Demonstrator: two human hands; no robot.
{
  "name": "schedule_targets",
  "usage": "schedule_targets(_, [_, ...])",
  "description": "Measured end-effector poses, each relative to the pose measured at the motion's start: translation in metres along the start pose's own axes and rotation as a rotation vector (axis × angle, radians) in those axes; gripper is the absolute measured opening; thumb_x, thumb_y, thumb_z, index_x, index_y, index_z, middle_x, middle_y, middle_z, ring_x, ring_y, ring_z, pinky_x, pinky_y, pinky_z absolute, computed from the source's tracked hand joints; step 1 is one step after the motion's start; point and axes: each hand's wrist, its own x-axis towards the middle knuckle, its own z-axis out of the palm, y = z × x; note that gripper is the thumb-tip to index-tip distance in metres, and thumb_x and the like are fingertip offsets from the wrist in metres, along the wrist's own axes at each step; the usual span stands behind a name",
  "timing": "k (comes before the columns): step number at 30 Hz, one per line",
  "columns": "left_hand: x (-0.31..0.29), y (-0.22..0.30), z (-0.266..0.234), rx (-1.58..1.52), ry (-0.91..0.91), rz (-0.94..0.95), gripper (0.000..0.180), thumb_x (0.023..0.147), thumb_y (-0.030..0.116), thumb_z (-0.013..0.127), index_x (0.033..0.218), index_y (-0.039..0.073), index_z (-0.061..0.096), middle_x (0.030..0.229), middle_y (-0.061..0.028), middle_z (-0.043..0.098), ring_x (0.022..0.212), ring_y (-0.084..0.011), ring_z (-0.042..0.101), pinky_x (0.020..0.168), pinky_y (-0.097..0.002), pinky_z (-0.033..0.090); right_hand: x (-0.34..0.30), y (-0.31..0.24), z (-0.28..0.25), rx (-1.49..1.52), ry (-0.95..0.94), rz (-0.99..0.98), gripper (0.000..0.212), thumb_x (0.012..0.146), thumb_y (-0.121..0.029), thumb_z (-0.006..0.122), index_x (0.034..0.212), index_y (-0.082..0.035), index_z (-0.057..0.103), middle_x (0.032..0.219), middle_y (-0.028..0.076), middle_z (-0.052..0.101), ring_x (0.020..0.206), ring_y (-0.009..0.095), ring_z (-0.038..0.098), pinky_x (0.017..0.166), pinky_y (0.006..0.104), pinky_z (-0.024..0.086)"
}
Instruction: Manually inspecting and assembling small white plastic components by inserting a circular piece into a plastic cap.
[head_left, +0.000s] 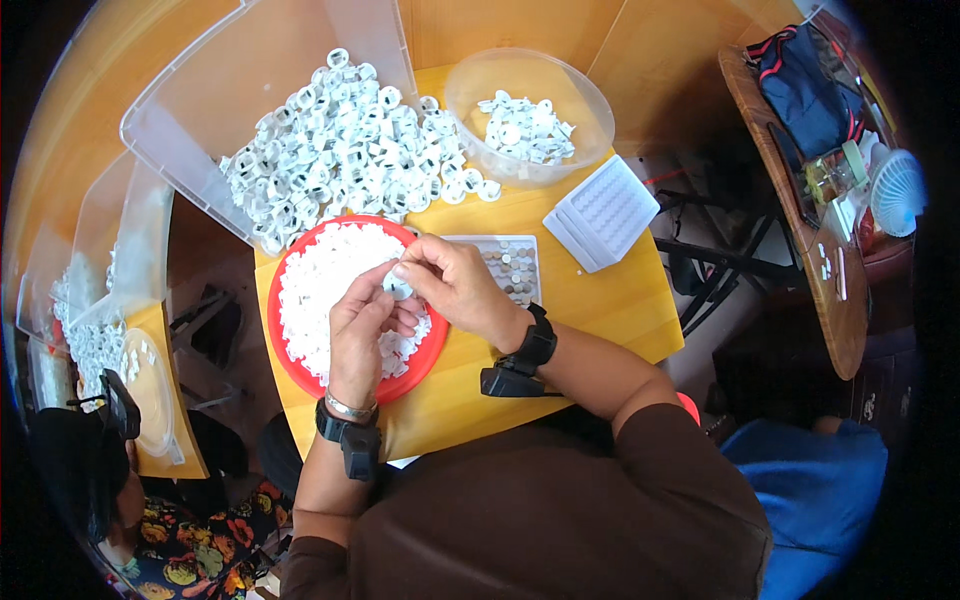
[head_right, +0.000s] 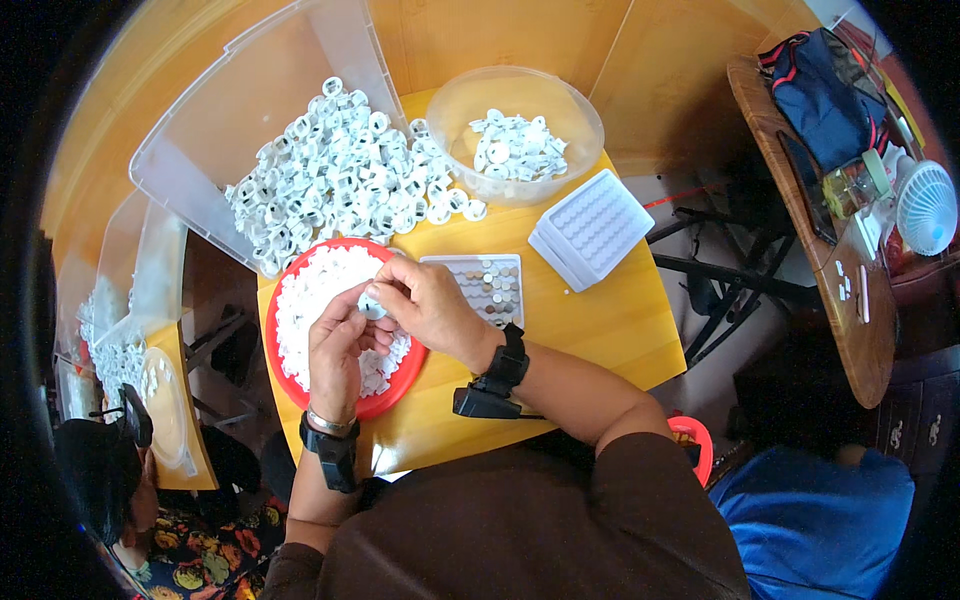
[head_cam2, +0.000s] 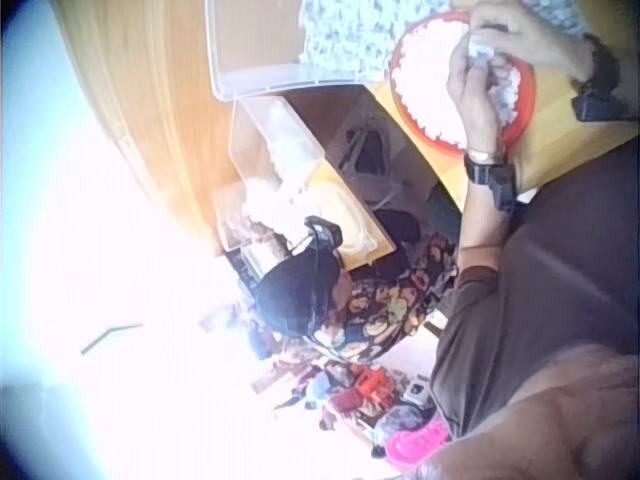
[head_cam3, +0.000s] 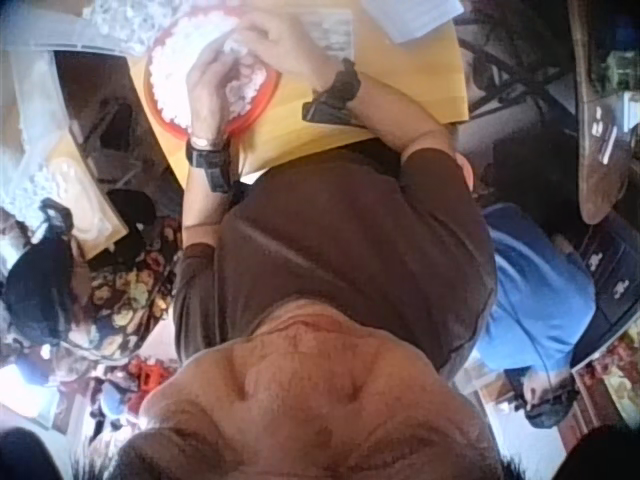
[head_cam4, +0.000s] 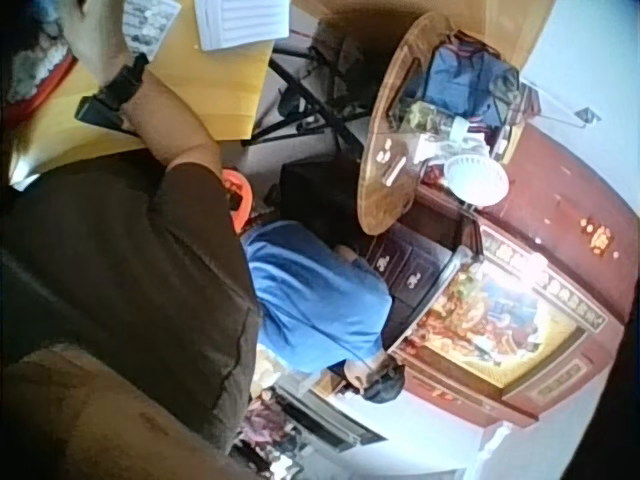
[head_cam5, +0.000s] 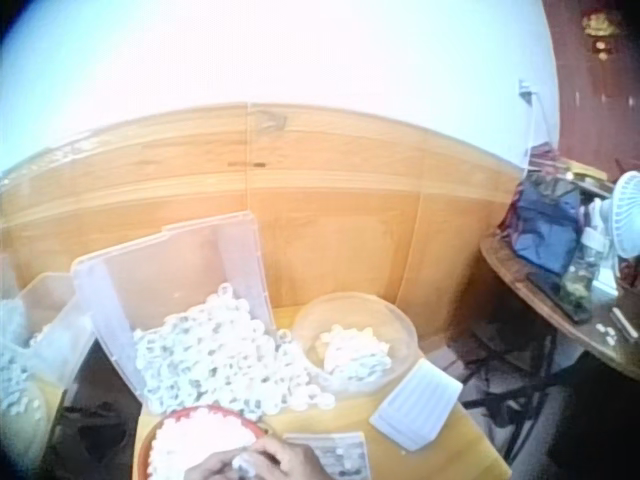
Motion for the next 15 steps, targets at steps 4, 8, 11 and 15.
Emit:
schedule_targets(4, [-0.001, 0.003, 0.003, -0.016, 0.035, 0.000, 0.038, 0.091, 0.004, 0.042, 0.127, -0.002, 0.053, 0.086, -0.0114, 0.068, 0.072, -0.0153, 0.063, 0.066, -0.0254, 0.051, 0.001, 0.002, 0.002, -0.046, 0.020, -0.089, 0.010, 0.089, -0.009, 0.063, 0.085, 0.000, 0.059, 0.063, 0.004, 0.060, 0.051, 0.008, 0.054, 0.047, 0.0255, 0.043])
schedule_targets(8, [0.001, 0.001, 0.000, -0.037, 0.045, -0.001, 0.037, 0.091, 0.006, 0.042, 0.126, -0.002, 0.053, 0.086, -0.0114, 0.068, 0.071, -0.0153, 0.063, 0.065, -0.0255, 0.051, 0.000, -0.001, 0.001, -0.057, 0.035, -0.113, 0.007, 0.088, -0.007, 0.063, 0.086, -0.001, 0.060, 0.066, 0.005, 0.060, 0.057, 0.007, 0.054, 0.052, 0.0250, 0.044])
schedule_targets(11, [0.001, 0.001, -0.001, -0.083, 0.027, 0.038, 0.038, 0.091, 0.008, 0.043, 0.128, -0.001, 0.051, 0.085, -0.0116, 0.067, 0.071, -0.0152, 0.063, 0.064, -0.0258, 0.051, 0.009, 0.007, -0.014, -0.069, 0.168, -0.195, 0.007, 0.089, -0.007, 0.062, 0.086, -0.001, 0.060, 0.070, 0.004, 0.060, 0.062, 0.006, 0.053, 0.055, 0.0241, 0.044])
schedule_targets(15, [-0.001, 0.004, -0.001, -0.039, 0.042, 0.015, 0.039, 0.092, 0.011, 0.043, 0.128, -0.001, 0.050, 0.084, -0.0127, 0.067, 0.069, -0.0150, 0.062, 0.063, -0.0252, 0.050, 0.028, -0.013, -0.053, 0.151, 0.527, -0.118, 0.015, 0.094, -0.011, 0.057, 0.105, -0.001, 0.057, 0.079, 0.001, 0.059, 0.064, 0.005, 0.053, 0.059, 0.0220, 0.045])
